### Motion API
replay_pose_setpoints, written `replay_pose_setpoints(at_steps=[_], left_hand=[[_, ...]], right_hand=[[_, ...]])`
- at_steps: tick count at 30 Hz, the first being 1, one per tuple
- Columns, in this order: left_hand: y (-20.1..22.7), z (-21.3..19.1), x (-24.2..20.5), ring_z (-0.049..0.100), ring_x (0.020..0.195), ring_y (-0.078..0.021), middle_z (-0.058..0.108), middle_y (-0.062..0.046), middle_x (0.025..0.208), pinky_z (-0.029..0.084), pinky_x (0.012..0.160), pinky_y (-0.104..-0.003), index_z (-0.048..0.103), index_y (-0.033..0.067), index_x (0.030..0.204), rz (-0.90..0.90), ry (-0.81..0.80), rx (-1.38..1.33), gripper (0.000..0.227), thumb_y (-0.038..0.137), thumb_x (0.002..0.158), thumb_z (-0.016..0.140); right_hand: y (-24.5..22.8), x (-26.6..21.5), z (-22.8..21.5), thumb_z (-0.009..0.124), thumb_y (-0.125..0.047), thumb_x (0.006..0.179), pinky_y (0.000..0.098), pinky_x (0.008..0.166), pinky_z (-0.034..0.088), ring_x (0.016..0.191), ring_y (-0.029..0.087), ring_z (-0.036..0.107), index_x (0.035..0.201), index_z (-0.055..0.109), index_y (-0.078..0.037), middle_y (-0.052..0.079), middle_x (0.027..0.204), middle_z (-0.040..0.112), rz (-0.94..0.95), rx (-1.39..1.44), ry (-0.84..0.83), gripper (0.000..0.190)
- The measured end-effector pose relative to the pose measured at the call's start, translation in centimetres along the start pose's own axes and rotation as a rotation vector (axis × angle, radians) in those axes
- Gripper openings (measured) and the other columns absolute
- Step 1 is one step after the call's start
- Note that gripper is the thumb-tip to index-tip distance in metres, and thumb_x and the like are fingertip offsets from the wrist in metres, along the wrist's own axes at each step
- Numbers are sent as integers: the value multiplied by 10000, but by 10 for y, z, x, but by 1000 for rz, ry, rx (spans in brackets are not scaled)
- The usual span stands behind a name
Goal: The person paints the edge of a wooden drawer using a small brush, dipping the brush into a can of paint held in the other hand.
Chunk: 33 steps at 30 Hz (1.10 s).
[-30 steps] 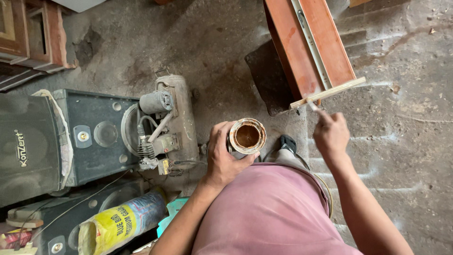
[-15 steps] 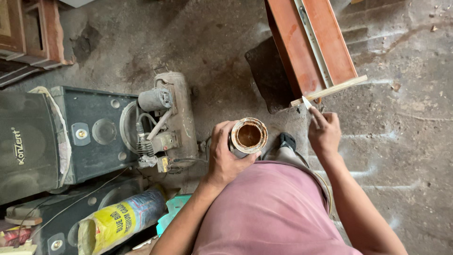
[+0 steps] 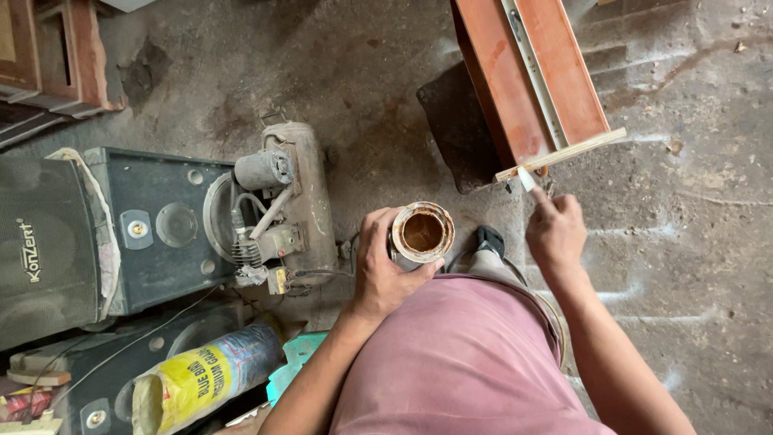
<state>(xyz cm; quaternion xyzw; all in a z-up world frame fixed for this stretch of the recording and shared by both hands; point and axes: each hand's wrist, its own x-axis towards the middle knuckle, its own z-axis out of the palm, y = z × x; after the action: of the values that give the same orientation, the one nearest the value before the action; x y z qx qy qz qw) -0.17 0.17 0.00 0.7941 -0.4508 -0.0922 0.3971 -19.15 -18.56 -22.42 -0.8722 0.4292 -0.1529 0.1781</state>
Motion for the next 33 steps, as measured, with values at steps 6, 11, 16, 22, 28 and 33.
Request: replay_pose_setpoints(at_steps=[6,11,16,22,28,33], left_hand=[[1,-3,-1,594,1204,-340,577,-157,1278,503,1033,-436,530,31,1335,4,5,-22,791,220,685,939],[2,-2,-2,595,1212,-333,577,-151,1288,507,1043,-434,525,32,1342,29,8,-19,786,213,696,936],[1,-5,-5,591,1206,-334,567,-161,1286,507,1036,-432,520,26,1346,26,20,-23,791,211,700,937],[2,-6,-4,587,1214,-336,571,-160,1289,507,1048,-432,513,24,1353,48,35,-13,799,202,696,932],[1,-6,-4,587,1216,-337,573,-160,1289,506,1046,-431,521,24,1349,40,37,-20,792,200,695,931],[0,-5,-6,591,1207,-331,576,-157,1282,508,1037,-427,533,28,1336,19,41,-18,781,216,696,938]], right_hand=[[-10,-5,0,683,-153,992,387,655,529,833,242,620,1229,790,-209,78,931,616,25,80,-59,267],[-8,-5,-1,678,-128,947,390,675,536,885,262,617,1197,802,-216,79,951,603,-99,56,-3,293],[-16,-5,-3,694,-132,967,401,690,530,869,266,605,1219,796,-214,82,940,591,-83,74,10,284],[-15,3,-8,696,-108,906,408,715,541,901,268,626,1180,792,-233,62,948,607,-123,76,-11,316],[-13,3,-6,700,-99,915,396,724,546,906,260,622,1190,798,-231,65,958,608,-156,97,-1,321],[-11,0,-1,701,-106,932,390,713,544,891,255,620,1189,800,-221,66,957,615,-124,105,-10,299]])
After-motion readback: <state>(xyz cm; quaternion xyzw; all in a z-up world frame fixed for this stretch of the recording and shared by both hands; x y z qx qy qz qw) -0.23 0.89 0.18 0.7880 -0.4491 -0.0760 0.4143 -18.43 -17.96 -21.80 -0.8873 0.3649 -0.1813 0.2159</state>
